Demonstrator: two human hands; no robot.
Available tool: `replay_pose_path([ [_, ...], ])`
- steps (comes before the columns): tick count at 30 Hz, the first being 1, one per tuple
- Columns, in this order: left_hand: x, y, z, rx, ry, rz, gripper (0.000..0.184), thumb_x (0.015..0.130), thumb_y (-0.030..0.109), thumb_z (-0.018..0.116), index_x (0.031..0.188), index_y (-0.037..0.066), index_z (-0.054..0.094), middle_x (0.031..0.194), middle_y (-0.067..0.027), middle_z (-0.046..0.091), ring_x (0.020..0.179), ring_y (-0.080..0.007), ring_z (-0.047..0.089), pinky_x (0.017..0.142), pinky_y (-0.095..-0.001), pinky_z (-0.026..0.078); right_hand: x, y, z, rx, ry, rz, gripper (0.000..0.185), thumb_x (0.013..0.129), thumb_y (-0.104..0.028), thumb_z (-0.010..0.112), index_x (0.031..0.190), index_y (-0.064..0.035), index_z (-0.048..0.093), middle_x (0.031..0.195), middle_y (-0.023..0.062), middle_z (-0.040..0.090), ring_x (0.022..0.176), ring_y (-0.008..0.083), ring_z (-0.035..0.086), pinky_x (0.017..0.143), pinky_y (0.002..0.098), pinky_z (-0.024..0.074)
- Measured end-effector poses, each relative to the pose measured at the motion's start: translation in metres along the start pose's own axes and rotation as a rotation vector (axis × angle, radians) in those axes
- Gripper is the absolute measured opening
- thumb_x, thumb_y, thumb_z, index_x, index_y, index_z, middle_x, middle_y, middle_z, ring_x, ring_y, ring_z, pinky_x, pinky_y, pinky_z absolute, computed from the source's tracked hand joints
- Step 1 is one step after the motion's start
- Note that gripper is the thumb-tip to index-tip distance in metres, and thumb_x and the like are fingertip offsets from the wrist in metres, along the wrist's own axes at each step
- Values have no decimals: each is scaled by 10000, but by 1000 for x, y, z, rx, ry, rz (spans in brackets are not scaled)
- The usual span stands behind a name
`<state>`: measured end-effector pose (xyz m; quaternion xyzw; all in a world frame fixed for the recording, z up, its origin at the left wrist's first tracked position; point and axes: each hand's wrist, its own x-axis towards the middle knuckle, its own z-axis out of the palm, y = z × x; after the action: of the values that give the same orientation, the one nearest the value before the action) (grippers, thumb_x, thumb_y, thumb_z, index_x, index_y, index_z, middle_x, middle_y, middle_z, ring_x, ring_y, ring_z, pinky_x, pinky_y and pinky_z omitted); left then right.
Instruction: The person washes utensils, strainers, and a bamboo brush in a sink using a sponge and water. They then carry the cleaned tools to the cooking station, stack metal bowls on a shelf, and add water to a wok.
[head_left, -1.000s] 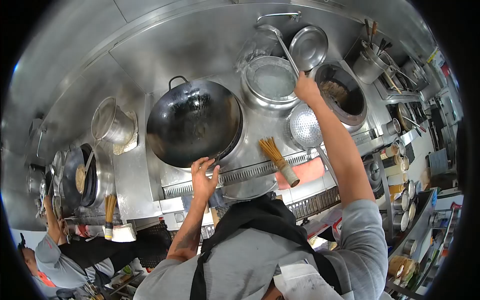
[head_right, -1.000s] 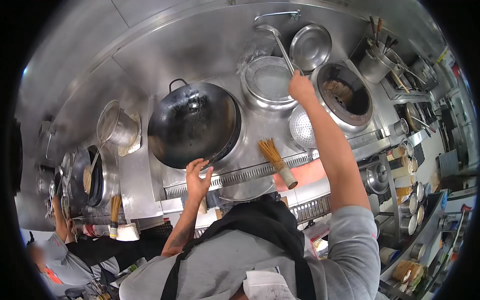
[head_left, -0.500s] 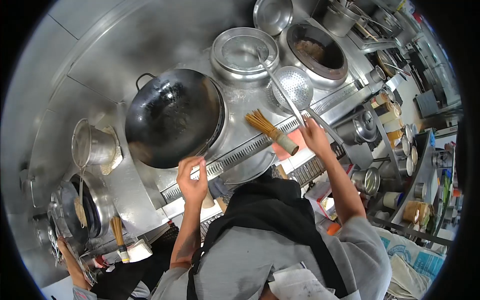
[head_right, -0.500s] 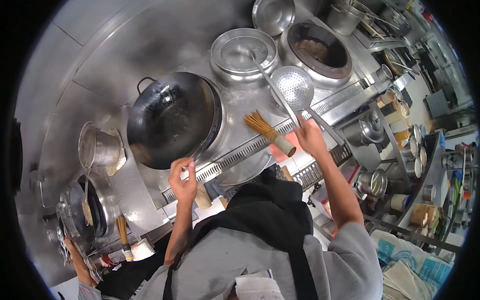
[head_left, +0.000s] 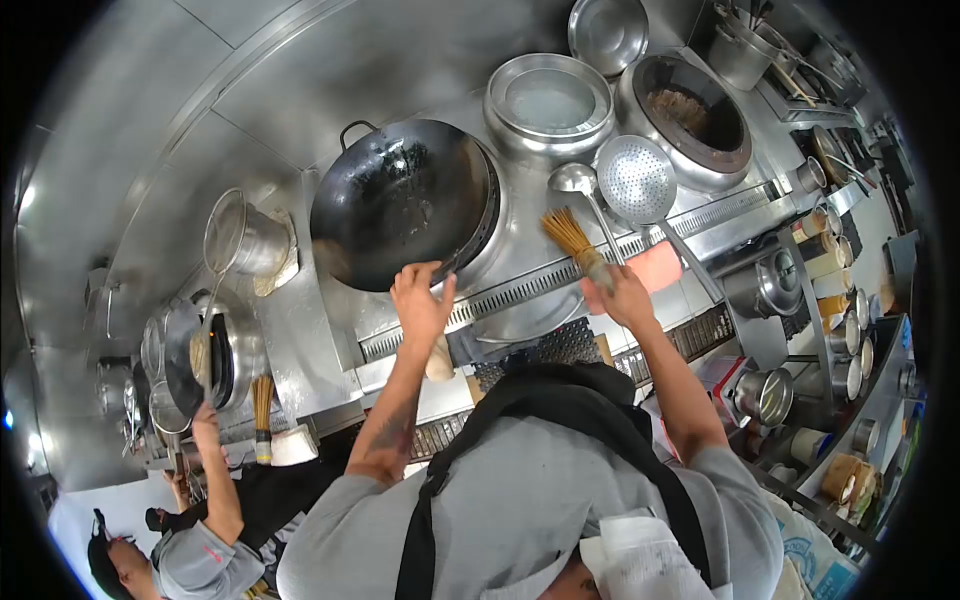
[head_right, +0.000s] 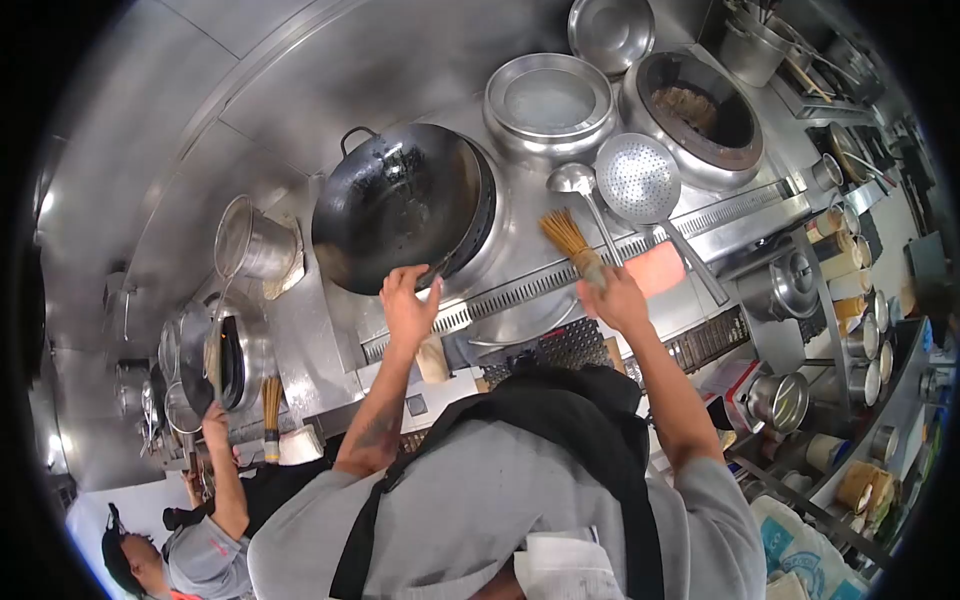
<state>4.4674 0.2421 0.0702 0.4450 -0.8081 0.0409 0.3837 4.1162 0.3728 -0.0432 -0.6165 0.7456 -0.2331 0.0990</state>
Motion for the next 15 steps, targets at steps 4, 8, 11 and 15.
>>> replay_pose_path([
  [4,-25,-26,42,-181,-294,-279,275,888,270,693,783,19,655,639,-160,616,584,-346,611,591,-430,479,22,-10,12,0,-216,62,585,849,-294,613,1366,-44,498,1038,298,599,936,460,623,822,499,523],
  [8,-21,-10,43,-33,-395,-284,371,892,357,683,729,28,636,622,-173,623,612,-386,637,603,-456,497,7,-3,29,-209,-333,26,668,919,-324,533,1493,-49,330,1064,327,608,982,449,624,868,495,505],
  [11,-19,-10,47,66,-399,-246,430,882,421,683,717,26,639,613,-182,612,616,-395,632,602,-465,493,16,-3,24,-161,-511,49,655,991,-364,426,1515,-6,262,1161,360,589,1054,437,599,920,506,476],
  [15,-16,-8,48,102,-400,-232,496,866,471,684,660,21,635,595,-190,599,613,-412,619,599,-469,493,4,1,9,-98,-285,-115,637,922,-294,577,1452,-9,369,1132,290,611,1094,444,576,916,487,485],
])
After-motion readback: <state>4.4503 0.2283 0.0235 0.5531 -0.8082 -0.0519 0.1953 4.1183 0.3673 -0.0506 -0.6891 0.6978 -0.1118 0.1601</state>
